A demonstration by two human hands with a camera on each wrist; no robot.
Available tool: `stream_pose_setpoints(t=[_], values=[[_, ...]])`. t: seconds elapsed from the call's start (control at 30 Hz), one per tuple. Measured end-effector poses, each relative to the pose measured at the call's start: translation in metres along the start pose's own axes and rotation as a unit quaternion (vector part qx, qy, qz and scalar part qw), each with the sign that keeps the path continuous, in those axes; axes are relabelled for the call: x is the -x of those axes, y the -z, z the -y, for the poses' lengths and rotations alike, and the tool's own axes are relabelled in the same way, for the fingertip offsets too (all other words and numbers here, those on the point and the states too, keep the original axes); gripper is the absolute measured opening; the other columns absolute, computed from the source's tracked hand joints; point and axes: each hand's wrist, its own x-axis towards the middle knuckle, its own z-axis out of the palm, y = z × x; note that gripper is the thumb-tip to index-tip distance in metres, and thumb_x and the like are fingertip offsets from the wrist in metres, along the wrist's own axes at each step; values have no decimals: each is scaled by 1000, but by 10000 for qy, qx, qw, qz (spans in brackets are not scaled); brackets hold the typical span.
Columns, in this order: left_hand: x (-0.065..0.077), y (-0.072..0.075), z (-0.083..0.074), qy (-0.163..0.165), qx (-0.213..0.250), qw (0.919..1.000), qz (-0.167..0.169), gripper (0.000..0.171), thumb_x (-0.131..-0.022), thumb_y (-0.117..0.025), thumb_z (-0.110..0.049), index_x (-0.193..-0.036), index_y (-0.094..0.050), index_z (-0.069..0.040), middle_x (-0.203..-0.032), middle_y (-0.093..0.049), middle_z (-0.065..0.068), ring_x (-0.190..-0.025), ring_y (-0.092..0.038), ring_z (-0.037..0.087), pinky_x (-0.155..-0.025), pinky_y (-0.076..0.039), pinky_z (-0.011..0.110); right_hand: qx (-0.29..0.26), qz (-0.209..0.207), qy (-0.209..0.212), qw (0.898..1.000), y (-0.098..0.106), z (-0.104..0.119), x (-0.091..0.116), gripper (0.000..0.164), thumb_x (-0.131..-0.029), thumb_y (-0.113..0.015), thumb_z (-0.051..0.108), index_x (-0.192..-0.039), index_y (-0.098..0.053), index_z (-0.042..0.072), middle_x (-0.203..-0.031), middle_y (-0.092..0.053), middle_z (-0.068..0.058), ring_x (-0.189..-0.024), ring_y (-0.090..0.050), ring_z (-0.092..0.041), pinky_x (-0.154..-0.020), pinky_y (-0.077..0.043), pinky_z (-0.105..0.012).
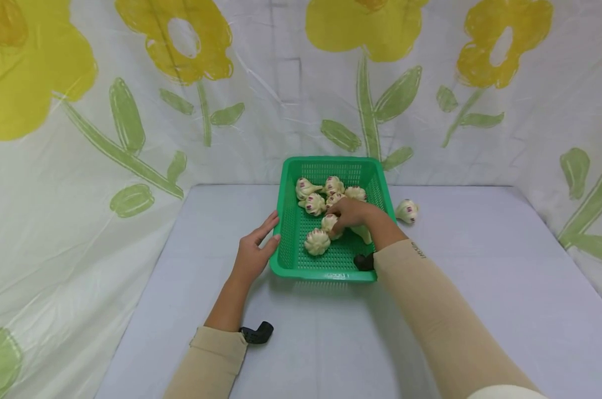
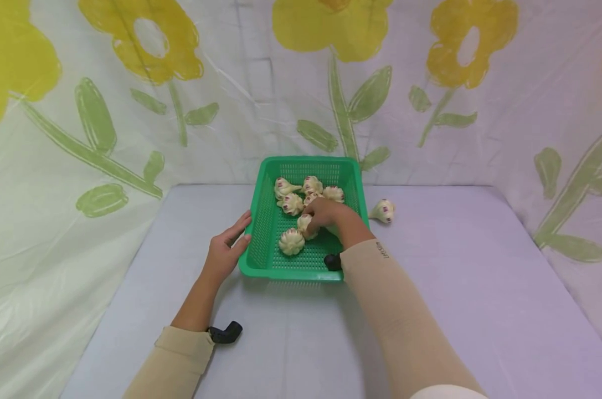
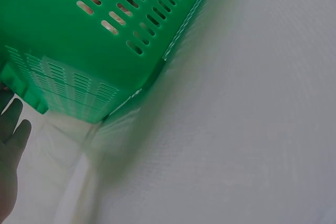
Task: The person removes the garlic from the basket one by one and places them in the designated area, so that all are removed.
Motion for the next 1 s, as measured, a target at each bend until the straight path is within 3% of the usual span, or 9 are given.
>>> stream_pose_setpoints(t=[0.07, 0.13, 0.2, 0.3, 0.4, 0.53, 0.63, 0.77, 1.0], values=[[0, 0, 0, -2, 17, 10000, 16, 44, -98, -58, -8, -140, -51, 5, -151, -45, 12, -141, -42, 21, -115, -36, 39, -13, -30, -26, 10000, 1, 1, 1, 16, -83, -76, 20, -90, -64, 11, -76, -43, -1, -70, -37, -17, -65, -33, -31], [0, 0, 0, 6, 46, 10000, 28, 44, -99, -57, -8, -140, -50, 5, -151, -45, 13, -141, -42, 22, -115, -36, 40, -41, -79, -97, 9999, 2, 1, 2, 32, -83, -76, 23, -111, -69, 8, -90, -56, -5, -79, -45, -18, -70, -38, -32], [-1, 0, 0, 17, 81, 10000, 32, 44, -99, -57, -9, -140, -50, 5, -151, -45, 13, -141, -42, 22, -116, -35, 41, -118, -139, -205, 9996, 4, 2, 3, 53, -83, -77, 26, -130, -63, 7, -113, -64, -10, -92, -53, -20, -77, -44, -33], [0, 0, -1, 34, 83, 10000, 27, 44, -99, -57, -8, -140, -50, 5, -151, -45, 13, -141, -42, 23, -115, -36, 42, -250, -201, -260, 9991, 4, 3, 4, 65, -83, -77, 31, -138, -56, 4, -137, -58, -15, -100, -56, -22, -80, -46, -35], [0, 0, -1, 15, 79, 10000, 27, 44, -98, -57, -8, -140, -50, 5, -151, -45, 14, -141, -42, 24, -115, -36, 41, -399, -307, -144, 9986, 4, 3, 3, 42, -83, -77, 31, -116, -69, 7, -111, -66, -11, -82, -51, -19, -71, -40, -33], [-1, 0, 0, -52, 77, 9999, 48, 44, -98, -57, -7, -140, -49, 6, -151, -44, 15, -140, -42, 25, -115, -36, 40, -534, -526, 22, 9972, 3, 1, 2, 33, -83, -76, 31, -109, -70, 11, -98, -63, -5, -79, -49, -18, -71, -43, -33], [-1, 0, 0, -85, 58, 9999, 66, 44, -98, -57, -6, -139, -49, 7, -151, -44, 16, -140, -42, 27, -114, -37, 40, -687, -663, 43, 9954, 5, 2, 3, 45, -83, -75, 33, -123, -67, 11, -105, -66, -7, -81, -52, -19, -71, -46, -34], [0, 1, 0, -67, 71, 9999, 72, 44, -98, -57, -6, -140, -49, 6, -151, -44, 16, -140, -42, 27, -115, -37, 40, -949, -813, -44, 9922, 6, 3, 4, 43, -83, -75, 36, -119, -69, 14, -84, -64, -5, -63, -43, -16, -56, -40, -31], [-1, 1, 1, -37, 112, 9999, 79, 45, -99, -57, -8, -141, -49, 5, -152, -44, 14, -141, -42, 23, -115, -36, 38, -1274, -1205, 7, 9845, 8, 5, 6, 32, -85, -75, 36, -103, -67, 11, -79, -58, 2, -76, -48, -15, -70, -41, -33]])
